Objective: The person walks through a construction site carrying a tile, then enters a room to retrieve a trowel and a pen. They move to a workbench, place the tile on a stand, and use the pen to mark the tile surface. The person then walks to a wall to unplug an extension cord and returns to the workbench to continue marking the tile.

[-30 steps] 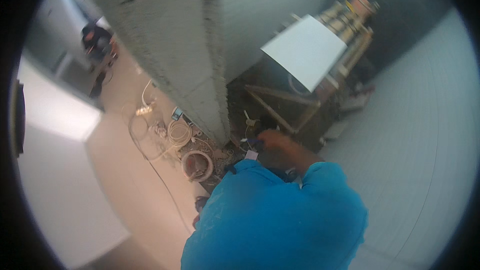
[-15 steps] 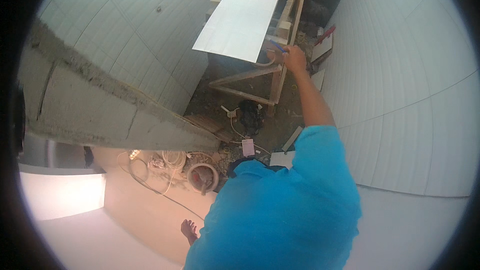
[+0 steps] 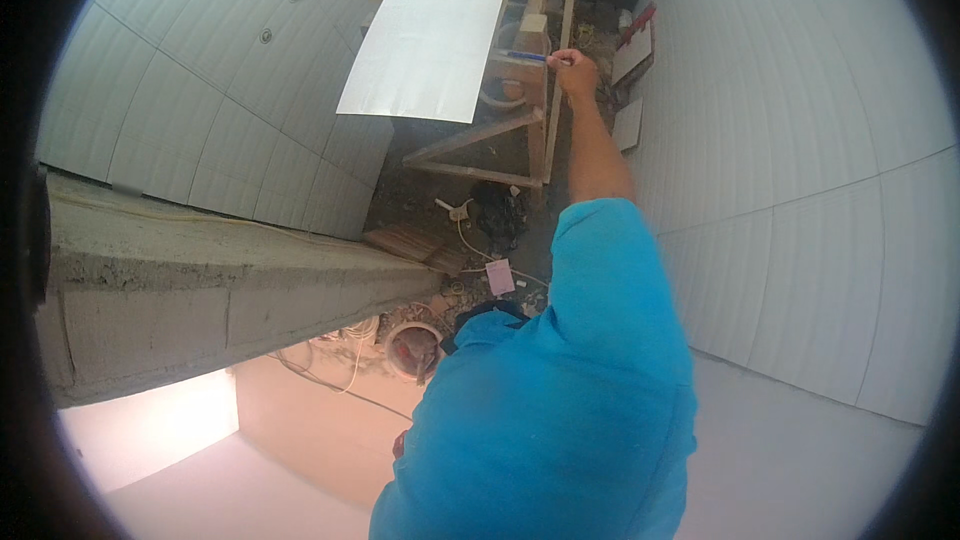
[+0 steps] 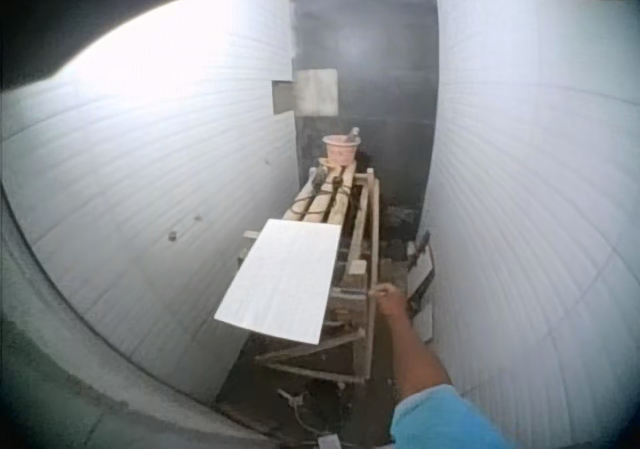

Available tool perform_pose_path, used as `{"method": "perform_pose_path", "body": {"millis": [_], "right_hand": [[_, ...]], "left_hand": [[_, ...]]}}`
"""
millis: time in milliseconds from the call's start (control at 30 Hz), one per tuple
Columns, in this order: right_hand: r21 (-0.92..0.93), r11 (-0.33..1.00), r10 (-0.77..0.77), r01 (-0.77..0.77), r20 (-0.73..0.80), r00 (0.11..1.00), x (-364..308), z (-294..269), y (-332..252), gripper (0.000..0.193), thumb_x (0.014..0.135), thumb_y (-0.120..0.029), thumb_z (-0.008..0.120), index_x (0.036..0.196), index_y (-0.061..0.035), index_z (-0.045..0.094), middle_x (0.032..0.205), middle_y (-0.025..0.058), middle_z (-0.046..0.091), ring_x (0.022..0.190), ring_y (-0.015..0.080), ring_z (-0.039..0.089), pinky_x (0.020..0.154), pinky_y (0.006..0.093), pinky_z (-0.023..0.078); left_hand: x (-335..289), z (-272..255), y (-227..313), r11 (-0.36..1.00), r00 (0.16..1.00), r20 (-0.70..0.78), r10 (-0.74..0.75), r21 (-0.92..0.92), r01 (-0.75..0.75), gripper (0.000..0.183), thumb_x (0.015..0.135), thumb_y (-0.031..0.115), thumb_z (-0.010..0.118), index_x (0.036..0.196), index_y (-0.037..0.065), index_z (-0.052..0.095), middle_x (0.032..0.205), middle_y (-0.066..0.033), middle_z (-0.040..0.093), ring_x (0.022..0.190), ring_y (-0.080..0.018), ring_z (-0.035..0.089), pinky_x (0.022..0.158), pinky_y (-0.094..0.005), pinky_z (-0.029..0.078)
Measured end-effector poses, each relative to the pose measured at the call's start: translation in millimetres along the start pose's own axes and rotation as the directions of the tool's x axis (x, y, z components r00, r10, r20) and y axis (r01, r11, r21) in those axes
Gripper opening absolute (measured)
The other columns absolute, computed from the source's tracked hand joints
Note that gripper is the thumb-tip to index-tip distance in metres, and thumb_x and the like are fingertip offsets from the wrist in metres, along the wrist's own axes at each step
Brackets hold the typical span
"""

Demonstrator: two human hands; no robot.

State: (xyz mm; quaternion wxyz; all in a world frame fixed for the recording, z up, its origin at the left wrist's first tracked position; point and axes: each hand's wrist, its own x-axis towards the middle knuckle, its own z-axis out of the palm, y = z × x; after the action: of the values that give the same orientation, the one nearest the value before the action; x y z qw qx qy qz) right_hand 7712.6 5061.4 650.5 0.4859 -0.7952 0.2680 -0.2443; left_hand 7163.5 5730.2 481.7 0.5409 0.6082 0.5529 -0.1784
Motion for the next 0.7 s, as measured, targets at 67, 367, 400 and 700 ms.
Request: {"method": "perform_pose_path", "body": {"millis": [67, 367, 400, 700], "right_hand": [[0.066, 0.996, 0.064, -0.064, 0.011, 0.998, 13, 5, 30, 0.021, 0.073, -0.020, 0.072, 0.091, -0.0105, 0.067, 0.093, 0.0062, 0.066, 0.088, 0.0201, 0.060, 0.079, 0.0340, 0.045], [0.132, 0.986, 0.110, -0.101, -0.058, 0.992, 14, 26, 32, 0.057, 0.071, -0.025, 0.078, 0.117, -0.0041, 0.051, 0.104, 0.0149, 0.059, 0.088, 0.0216, 0.061, 0.078, 0.0369, 0.049], [0.140, 0.980, 0.145, -0.141, -0.020, 0.989, 16, 26, 34, 0.073, 0.069, -0.027, 0.080, 0.126, -0.0044, 0.041, 0.108, 0.0196, 0.056, 0.091, 0.0237, 0.061, 0.079, 0.0370, 0.049], [0.455, 0.856, 0.336, -0.245, -0.130, 0.933, 32, 38, 34, 0.089, 0.070, -0.033, 0.078, 0.135, -0.0038, 0.023, 0.124, 0.0196, 0.042, 0.104, 0.0272, 0.052, 0.080, 0.0379, 0.049]], "left_hand": [[20, -12, -15, 0.997, 0.997, 0.017, -0.080, 0.011, 0.080, 0.036, 0.087, 0.026, 0.053, 0.119, 0.011, 0.048, 0.112, -0.0140, 0.059, 0.086, -0.0301, 0.062, 0.062, -0.0412, 0.046], [-8, 12, 37, 0.996, 0.997, -0.038, 0.071, -0.050, -0.073, 0.039, 0.087, 0.027, 0.053, 0.120, 0.007, 0.046, 0.110, -0.0142, 0.059, 0.094, -0.0300, 0.060, 0.075, -0.0432, 0.049], [-8, 14, 39, 0.995, 0.997, -0.050, 0.065, -0.065, -0.069, 0.038, 0.087, 0.028, 0.052, 0.119, 0.007, 0.047, 0.105, -0.0125, 0.060, 0.088, -0.0277, 0.060, 0.073, -0.0425, 0.049], [13, 26, 17, 0.976, 0.999, -0.027, 0.032, -0.215, -0.037, 0.021, 0.085, 0.023, 0.053, 0.104, 0.012, 0.054, 0.089, -0.0085, 0.062, 0.066, -0.0200, 0.059, 0.054, -0.0329, 0.046]]}}
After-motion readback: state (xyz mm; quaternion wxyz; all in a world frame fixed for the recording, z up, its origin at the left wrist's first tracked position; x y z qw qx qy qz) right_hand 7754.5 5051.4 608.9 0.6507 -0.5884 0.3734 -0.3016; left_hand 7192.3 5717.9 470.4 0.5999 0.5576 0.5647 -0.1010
